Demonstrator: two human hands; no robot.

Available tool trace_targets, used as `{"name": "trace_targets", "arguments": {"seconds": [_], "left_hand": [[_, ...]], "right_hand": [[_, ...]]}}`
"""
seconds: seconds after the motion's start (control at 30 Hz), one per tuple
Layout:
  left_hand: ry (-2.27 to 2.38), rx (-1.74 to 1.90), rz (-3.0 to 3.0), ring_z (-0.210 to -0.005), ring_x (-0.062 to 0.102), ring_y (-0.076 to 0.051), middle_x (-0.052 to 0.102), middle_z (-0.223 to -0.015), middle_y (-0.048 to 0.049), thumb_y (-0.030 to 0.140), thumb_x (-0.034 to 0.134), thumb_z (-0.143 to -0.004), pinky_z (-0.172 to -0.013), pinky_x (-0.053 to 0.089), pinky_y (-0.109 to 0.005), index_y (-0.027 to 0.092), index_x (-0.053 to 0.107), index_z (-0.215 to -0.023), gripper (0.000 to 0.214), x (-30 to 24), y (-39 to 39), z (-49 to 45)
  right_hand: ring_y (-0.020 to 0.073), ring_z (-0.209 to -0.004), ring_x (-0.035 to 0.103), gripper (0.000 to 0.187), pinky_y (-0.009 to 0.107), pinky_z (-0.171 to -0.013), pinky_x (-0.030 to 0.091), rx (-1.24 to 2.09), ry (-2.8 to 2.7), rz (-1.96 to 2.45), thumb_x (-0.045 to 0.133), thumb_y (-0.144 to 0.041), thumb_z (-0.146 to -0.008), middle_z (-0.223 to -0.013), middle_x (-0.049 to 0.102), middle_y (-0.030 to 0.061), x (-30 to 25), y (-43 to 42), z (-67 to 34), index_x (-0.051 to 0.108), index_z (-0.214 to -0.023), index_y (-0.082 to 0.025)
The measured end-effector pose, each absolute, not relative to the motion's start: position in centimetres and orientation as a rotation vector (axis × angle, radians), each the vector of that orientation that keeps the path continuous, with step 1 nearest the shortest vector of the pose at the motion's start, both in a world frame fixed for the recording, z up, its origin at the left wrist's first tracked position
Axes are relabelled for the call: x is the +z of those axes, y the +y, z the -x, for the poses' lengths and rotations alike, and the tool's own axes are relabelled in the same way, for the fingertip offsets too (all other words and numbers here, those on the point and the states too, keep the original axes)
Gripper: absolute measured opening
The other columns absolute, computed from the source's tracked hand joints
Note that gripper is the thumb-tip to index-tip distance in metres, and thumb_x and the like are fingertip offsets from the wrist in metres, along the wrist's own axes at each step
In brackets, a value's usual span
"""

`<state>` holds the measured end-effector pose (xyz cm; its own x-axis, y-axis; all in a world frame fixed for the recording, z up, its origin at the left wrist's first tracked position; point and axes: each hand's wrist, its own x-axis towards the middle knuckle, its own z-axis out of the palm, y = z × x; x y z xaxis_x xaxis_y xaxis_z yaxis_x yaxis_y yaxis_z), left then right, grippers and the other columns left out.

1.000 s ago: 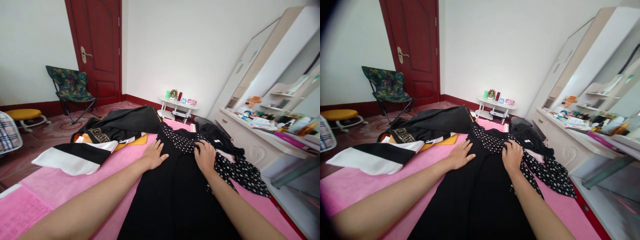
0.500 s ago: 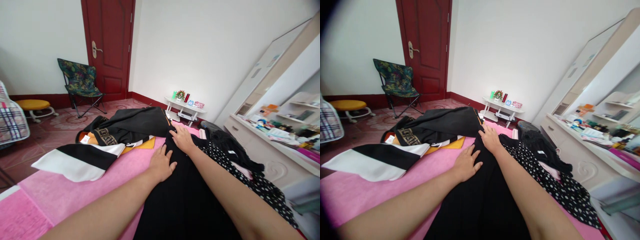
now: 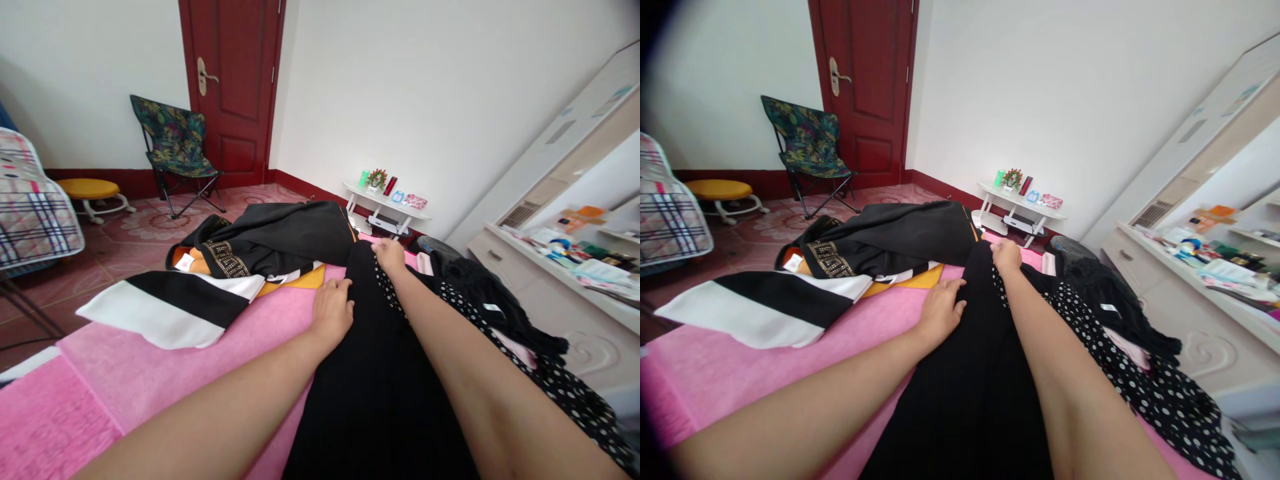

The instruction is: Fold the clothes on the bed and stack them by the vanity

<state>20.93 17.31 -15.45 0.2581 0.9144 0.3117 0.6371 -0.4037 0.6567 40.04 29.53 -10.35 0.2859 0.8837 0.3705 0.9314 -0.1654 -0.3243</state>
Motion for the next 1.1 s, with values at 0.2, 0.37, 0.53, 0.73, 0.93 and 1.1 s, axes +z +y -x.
{"name": "trace_targets", "arguments": {"seconds": [0.2, 0.37, 0.53, 0.73, 0.93, 1.1], "left_hand": [[1.331, 1.104, -1.945, -0.081, 0.059, -0.016, 0.062, -0.086, -0.0011, 0.001, 0.052, -0.072, -0.078, 0.049, -0.027, 0.020, 0.060, -0.100, 0.035, -16.4, 19.3, -20.9], [1.355, 1.136, -2.057, -0.095, 0.056, -0.020, 0.058, -0.099, -0.0049, 0.004, 0.053, -0.073, -0.087, 0.048, -0.032, 0.020, 0.063, -0.096, 0.030, -16.4, 19.1, -20.7], [1.379, 1.092, -2.059, -0.095, 0.057, -0.019, 0.058, -0.102, -0.0059, 0.003, 0.052, -0.075, -0.088, 0.048, -0.031, 0.020, 0.064, -0.101, 0.033, -16.4, 19.4, -20.5], [1.362, 1.111, -2.060, -0.088, 0.061, -0.018, 0.065, -0.094, -0.0038, -0.003, 0.048, -0.070, -0.085, 0.049, -0.030, 0.020, 0.070, -0.093, 0.039, -16.8, 20.2, -20.3], [1.330, 1.094, -2.100, -0.087, 0.063, -0.018, 0.069, -0.086, -0.0028, -0.002, 0.047, -0.072, -0.087, 0.047, -0.031, 0.017, 0.072, -0.086, 0.034, -17.3, 21.3, -19.8], [1.267, 1.012, -2.180, -0.085, 0.060, -0.017, 0.064, -0.091, -0.0049, 0.001, 0.051, -0.073, -0.088, 0.048, -0.031, 0.014, 0.071, -0.091, 0.030, -17.1, 21.1, -19.2]], "right_hand": [[0.0185, -0.086, 0.061, 0.028, 0.028, -0.078, 0.046, -0.094, -1.652, 1.851, 0.043, -0.028, -0.086, -0.094, 0.068, 0.0068, -12.3, 31.8, -39.6, 0.063, -0.099, -0.014], [0.0188, -0.080, 0.059, 0.016, 0.031, -0.077, 0.045, -0.040, -1.644, 1.963, 0.050, -0.024, -0.082, -0.084, 0.066, 0.0062, -16.1, 31.8, -39.7, 0.064, -0.082, -0.016], [0.0226, -0.097, 0.057, 0.030, 0.034, -0.085, 0.043, -0.079, -1.665, 1.987, 0.053, -0.033, -0.083, -0.106, 0.062, 0.0114, -14.3, 29.6, -39.9, 0.060, -0.106, -0.014], [0.0240, -0.112, 0.051, 0.029, 0.039, -0.096, 0.038, -0.418, -1.980, 1.617, 0.044, -0.029, -0.090, -0.116, 0.059, 0.0099, -12.5, 21.3, -41.2, 0.058, -0.113, -0.019], [0.0258, -0.136, 0.028, 0.047, 0.051, -0.106, 0.028, -0.180, -2.206, 1.961, 0.026, -0.039, -0.096, -0.147, 0.037, 0.0077, -15.7, 17.7, -43.6, 0.040, -0.138, -0.022], [0.0279, -0.140, 0.017, 0.054, 0.055, -0.109, 0.019, -0.037, -2.025, 2.211, 0.021, -0.044, -0.096, -0.153, 0.021, 0.0076, -16.3, 16.3, -42.4, 0.028, -0.145, -0.022]]}}
